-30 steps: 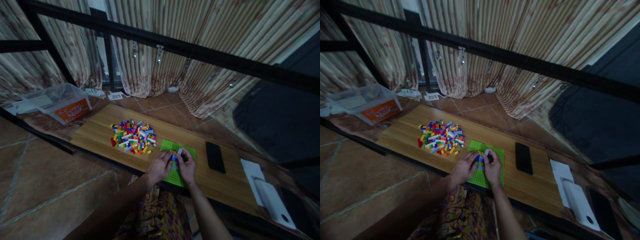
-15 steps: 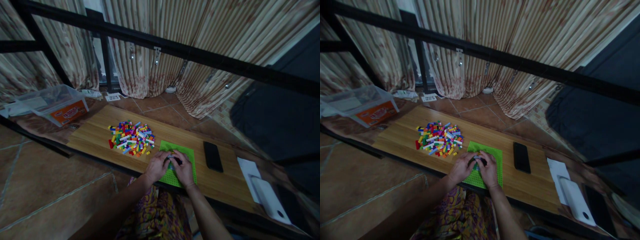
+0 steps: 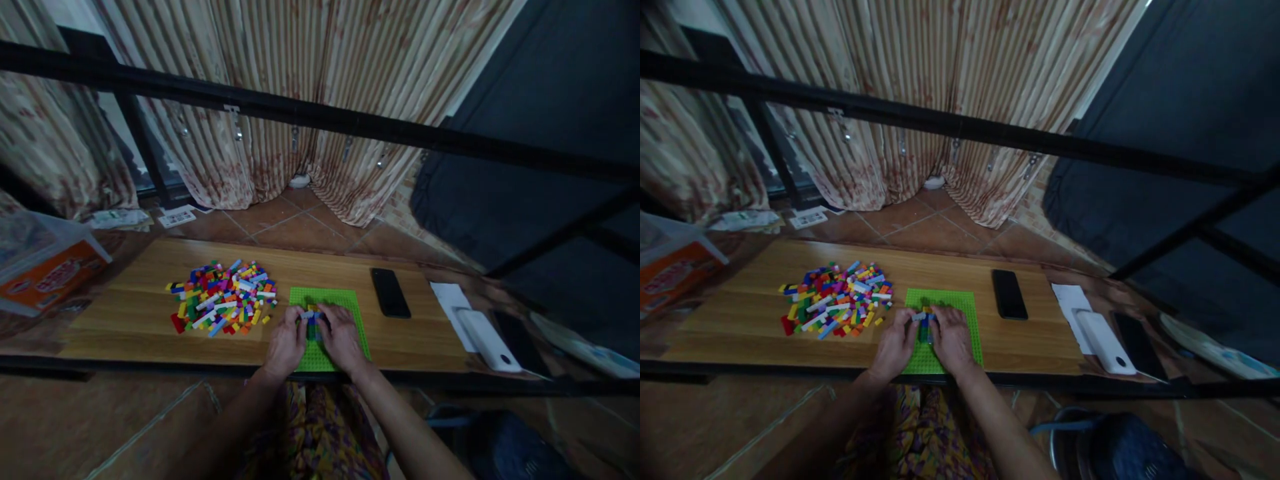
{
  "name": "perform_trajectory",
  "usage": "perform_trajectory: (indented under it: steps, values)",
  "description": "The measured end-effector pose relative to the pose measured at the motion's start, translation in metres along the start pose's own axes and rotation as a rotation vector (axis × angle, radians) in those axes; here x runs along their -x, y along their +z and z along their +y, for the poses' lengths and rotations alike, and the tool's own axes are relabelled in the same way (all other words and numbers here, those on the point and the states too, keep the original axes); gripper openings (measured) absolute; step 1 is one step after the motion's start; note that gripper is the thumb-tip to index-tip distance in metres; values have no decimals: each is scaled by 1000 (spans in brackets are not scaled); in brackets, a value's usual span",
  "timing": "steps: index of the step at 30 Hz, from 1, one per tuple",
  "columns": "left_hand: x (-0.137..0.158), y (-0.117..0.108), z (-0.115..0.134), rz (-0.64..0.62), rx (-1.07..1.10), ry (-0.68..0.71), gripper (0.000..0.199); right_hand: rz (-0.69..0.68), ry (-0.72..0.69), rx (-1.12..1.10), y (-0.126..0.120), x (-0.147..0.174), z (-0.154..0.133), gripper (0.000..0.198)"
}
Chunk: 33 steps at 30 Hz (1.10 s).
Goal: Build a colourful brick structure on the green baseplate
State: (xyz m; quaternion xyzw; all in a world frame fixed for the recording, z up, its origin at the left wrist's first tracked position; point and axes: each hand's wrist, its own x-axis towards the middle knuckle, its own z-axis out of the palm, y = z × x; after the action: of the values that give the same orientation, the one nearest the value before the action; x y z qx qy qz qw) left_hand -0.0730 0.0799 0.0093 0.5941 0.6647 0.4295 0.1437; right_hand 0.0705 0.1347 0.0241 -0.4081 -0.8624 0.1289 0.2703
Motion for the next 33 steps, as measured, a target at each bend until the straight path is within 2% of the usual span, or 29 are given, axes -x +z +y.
perform_trajectory:
  steps: [7,16,19,21,24,27,33]
  values:
    - [1,0,0,-24,-59,13,12,-46,-5,132,5,3,-11,41]
    - [-1,2,-3,-5,-113,24,10,-27,-3,124,8,-8,-12,47]
    - [-3,1,0,-14,-122,17,10,14,8,39,6,-6,-8,49]
    - [-3,0,2,-8,-131,23,9,60,44,-98,6,2,-1,48]
    - [-4,-1,2,-11,-145,33,9,188,171,-296,6,18,15,43]
    - [-4,-1,1,-27,-154,35,9,309,292,-363,6,32,28,43]
    - [-4,-2,2,-51,-157,23,9,279,277,-309,7,37,28,46]
